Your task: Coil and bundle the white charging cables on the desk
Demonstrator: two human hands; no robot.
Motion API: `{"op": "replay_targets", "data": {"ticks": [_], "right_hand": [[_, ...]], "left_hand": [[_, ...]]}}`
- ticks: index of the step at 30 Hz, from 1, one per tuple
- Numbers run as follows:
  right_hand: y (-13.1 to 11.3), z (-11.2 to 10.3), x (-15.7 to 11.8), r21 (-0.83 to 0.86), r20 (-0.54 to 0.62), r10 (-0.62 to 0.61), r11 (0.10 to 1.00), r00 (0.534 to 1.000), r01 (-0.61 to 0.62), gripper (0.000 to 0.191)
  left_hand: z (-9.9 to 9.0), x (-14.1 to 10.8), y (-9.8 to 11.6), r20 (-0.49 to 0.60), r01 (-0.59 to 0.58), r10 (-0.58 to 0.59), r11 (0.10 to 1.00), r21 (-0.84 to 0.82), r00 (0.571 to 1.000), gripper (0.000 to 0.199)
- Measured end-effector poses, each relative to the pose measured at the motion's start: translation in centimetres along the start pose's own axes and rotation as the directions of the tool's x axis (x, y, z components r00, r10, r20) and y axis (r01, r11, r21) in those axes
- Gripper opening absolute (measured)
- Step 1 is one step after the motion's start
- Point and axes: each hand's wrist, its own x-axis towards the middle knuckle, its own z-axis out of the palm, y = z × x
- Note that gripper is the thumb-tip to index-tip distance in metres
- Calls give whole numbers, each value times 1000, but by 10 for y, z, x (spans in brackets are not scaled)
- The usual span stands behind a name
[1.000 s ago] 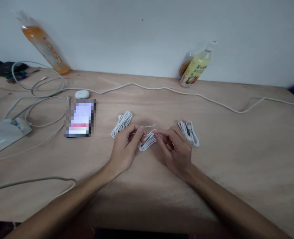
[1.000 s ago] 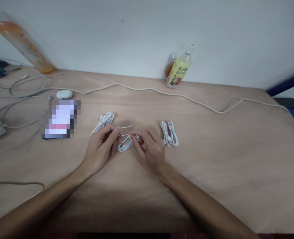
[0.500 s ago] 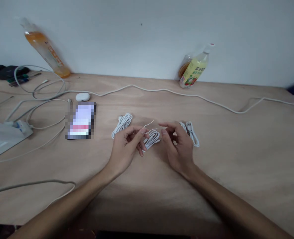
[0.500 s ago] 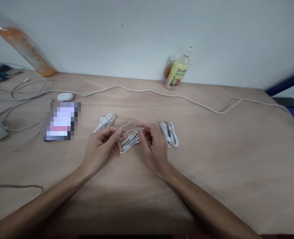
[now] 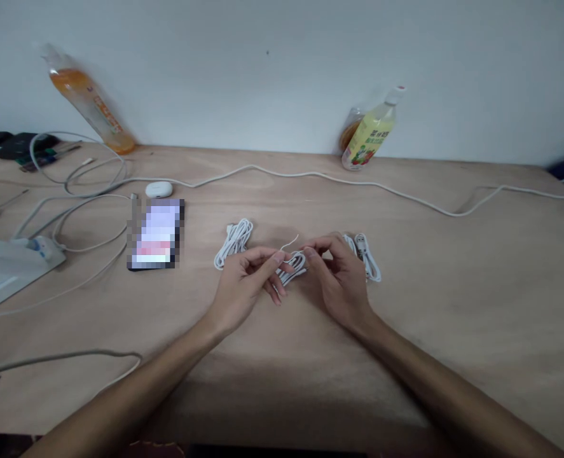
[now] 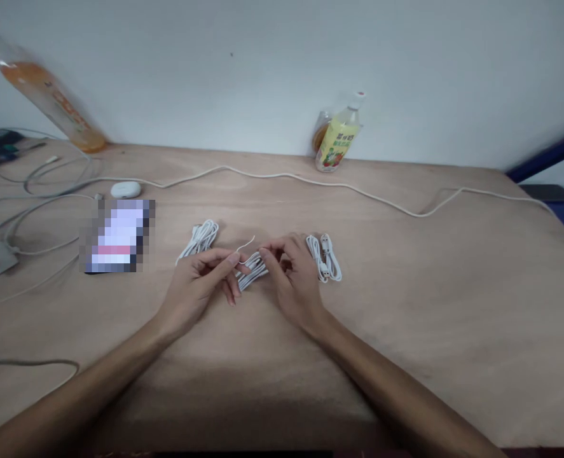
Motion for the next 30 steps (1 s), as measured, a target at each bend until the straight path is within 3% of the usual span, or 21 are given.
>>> {"op": "replay_targets", "data": {"ticks": [6,11,30], "right_hand": [[2,4,0,262,77,161,949,984,-176,19],[-1,4,2,355,85,210,907,974,-226,23],[0,3,2,279,51,226,932,973,-231,30]], "left_hand": [[0,0,-2,35,35,-36,999,23,999,32],[-1,0,-5,58,-1,-3,997,81,998,32],[0,-3,-3,71,-9,2,995,97,997,28]]}}
